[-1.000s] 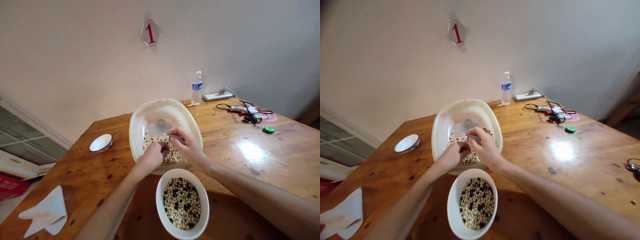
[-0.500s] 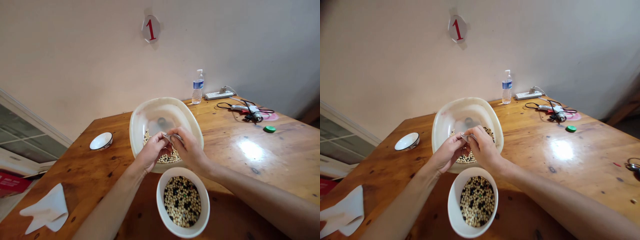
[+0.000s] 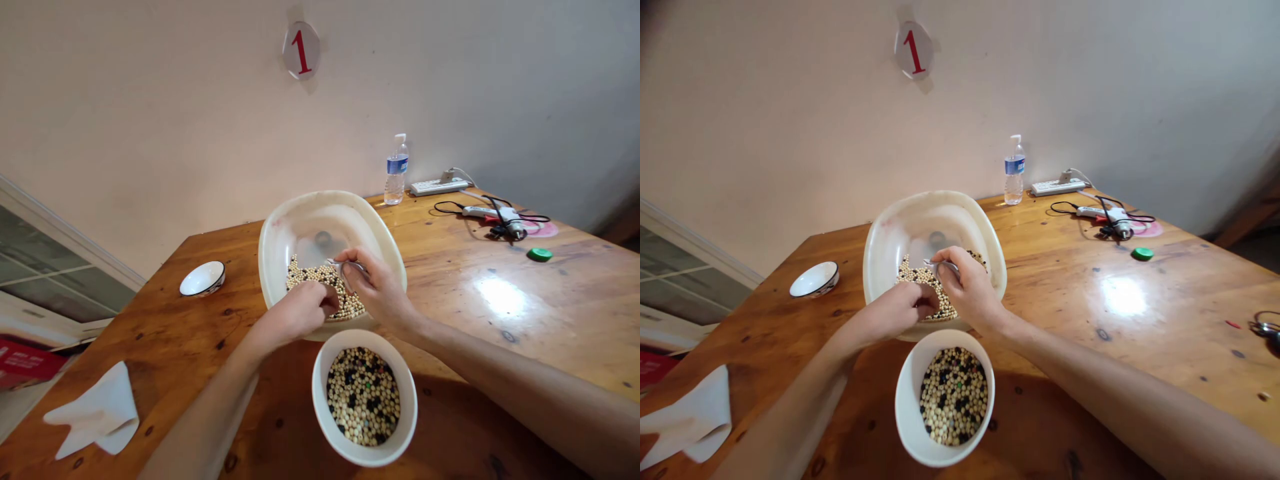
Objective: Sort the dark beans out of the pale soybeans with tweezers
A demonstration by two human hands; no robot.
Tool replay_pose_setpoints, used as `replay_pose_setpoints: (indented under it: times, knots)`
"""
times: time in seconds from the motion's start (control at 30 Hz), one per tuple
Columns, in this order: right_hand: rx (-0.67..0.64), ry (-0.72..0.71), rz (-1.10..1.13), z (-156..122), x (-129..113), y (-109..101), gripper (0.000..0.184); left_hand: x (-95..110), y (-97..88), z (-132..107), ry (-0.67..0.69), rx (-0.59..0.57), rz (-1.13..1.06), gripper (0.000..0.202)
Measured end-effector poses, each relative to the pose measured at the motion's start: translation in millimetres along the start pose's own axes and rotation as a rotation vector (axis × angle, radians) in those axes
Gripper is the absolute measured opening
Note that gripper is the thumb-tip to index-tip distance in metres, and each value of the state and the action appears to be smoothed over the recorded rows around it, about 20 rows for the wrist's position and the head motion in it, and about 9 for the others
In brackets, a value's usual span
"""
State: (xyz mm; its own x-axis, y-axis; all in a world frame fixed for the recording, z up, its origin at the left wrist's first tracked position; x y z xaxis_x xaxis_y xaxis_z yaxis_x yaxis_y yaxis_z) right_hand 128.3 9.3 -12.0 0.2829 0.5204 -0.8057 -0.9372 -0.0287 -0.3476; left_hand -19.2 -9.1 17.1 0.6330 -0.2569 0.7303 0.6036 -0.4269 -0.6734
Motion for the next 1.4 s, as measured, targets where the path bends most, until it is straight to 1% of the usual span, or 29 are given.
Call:
replay_pose_setpoints:
  times: [0.1, 0.17, 0.23, 0.4, 0.47, 0.53, 0.6, 0.63, 0.7, 0.73, 0.77, 0.83, 0.87, 0.93, 1.0, 1.07, 1.13, 1.23, 1.3, 1.33, 1.37, 1.4]
  knots:
    - [-0.006, 0.007, 0.014, 0.0, 0.6, 0.6, 0.012, -12.6, 9.4, 5.4, 0.024, 0.018, 0.127, 0.015]
    - [-0.006, 0.008, 0.021, 0.4, 0.8, 0.5, 0.011, -17.9, 13.6, 6.7, 0.064, 0.041, 0.138, 0.014]
    - [-0.008, 0.008, 0.025, 1.0, 0.9, 0.4, 0.011, -20.8, 15.8, 6.8, 0.076, 0.059, 0.131, 0.015]
    - [-0.011, 0.010, 0.006, 1.7, 1.1, 0.2, 0.011, -20.2, 16.5, 8.4, 0.011, 0.061, 0.128, 0.014]
    - [-0.011, 0.005, -0.008, 1.6, 0.5, -0.1, 0.010, -18.7, 14.5, 11.2, -0.036, 0.103, 0.061, 0.012]
    - [-0.003, -0.005, -0.038, 1.1, -1.1, -0.7, 0.010, -17.2, 10.6, 14.2, -0.089, 0.190, -0.138, 0.009]
    - [0.020, -0.039, -0.087, 0.3, -3.5, -1.4, 0.009, -15.4, 5.9, 15.9, -0.126, 0.285, -0.484, 0.006]
    - [0.032, -0.069, -0.115, -0.3, -4.8, -1.6, 0.009, -14.0, 3.9, 15.8, -0.129, 0.315, -0.685, 0.008]
    - [0.044, -0.145, -0.169, -1.6, -7.0, -1.4, 0.008, -10.3, 1.3, 13.9, -0.120, 0.316, -1.028, 0.013]
    - [0.047, -0.182, -0.190, -2.2, -7.7, -1.2, 0.009, -8.0, 1.0, 12.4, -0.115, 0.293, -1.143, 0.014]
    - [0.047, -0.209, -0.203, -2.7, -8.1, -0.9, 0.010, -5.7, 1.4, 10.9, -0.109, 0.265, -1.217, 0.014]
    - [0.051, -0.224, -0.200, -3.2, -8.2, -0.8, 0.011, -1.6, 3.7, 8.5, -0.097, 0.213, -1.260, 0.012]
    - [0.053, -0.212, -0.188, -3.3, -8.1, -0.9, 0.012, 0.0, 5.4, 7.9, -0.087, 0.198, -1.240, 0.011]
    - [0.051, -0.167, -0.157, -3.0, -7.8, -1.5, 0.012, 2.2, 8.5, 7.9, -0.051, 0.200, -1.128, 0.011]
    - [0.046, -0.109, -0.125, -2.2, -7.4, -2.2, 0.010, 3.8, 10.0, 8.1, -0.020, 0.220, -0.945, 0.012]
    - [0.044, -0.050, -0.084, -0.9, -6.4, -2.9, 0.008, 6.4, 8.6, 6.6, -0.009, 0.206, -0.749, 0.014]
    - [0.043, -0.010, -0.044, 0.6, -4.8, -3.3, 0.008, 10.9, 4.2, 2.4, -0.007, 0.128, -0.581, 0.015]
    - [0.036, 0.009, -0.008, 2.0, -2.9, -2.9, 0.008, 18.2, -4.4, -6.5, 0.008, -0.092, -0.359, 0.015]
    - [0.032, 0.015, 0.006, 2.0, -2.7, -2.2, 0.008, 18.9, -8.2, -10.0, 0.025, -0.223, -0.243, 0.013]
    - [0.030, 0.018, 0.012, 1.8, -2.9, -1.9, 0.008, 17.2, -9.1, -10.1, 0.037, -0.245, -0.200, 0.012]
    - [0.026, 0.020, 0.017, 1.6, -3.1, -1.5, 0.008, 14.2, -9.4, -8.9, 0.050, -0.227, -0.162, 0.010]
    - [0.021, 0.023, 0.021, 1.3, -3.2, -1.1, 0.008, 9.9, -8.9, -6.8, 0.056, -0.179, -0.121, 0.011]
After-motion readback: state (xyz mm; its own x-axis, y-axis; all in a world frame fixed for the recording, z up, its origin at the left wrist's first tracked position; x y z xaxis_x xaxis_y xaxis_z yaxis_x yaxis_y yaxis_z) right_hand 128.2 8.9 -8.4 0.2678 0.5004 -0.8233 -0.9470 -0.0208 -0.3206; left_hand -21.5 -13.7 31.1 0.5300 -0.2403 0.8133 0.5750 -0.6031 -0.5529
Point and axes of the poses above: each hand's wrist, its own z-axis towards the middle knuckle, its own y-axis out of the palm, x = y × z, the point moved 1 cm from there along z, towards the middle knuckle, and after that the axes turned 9 degrees about -z, right-handed, at the moved point
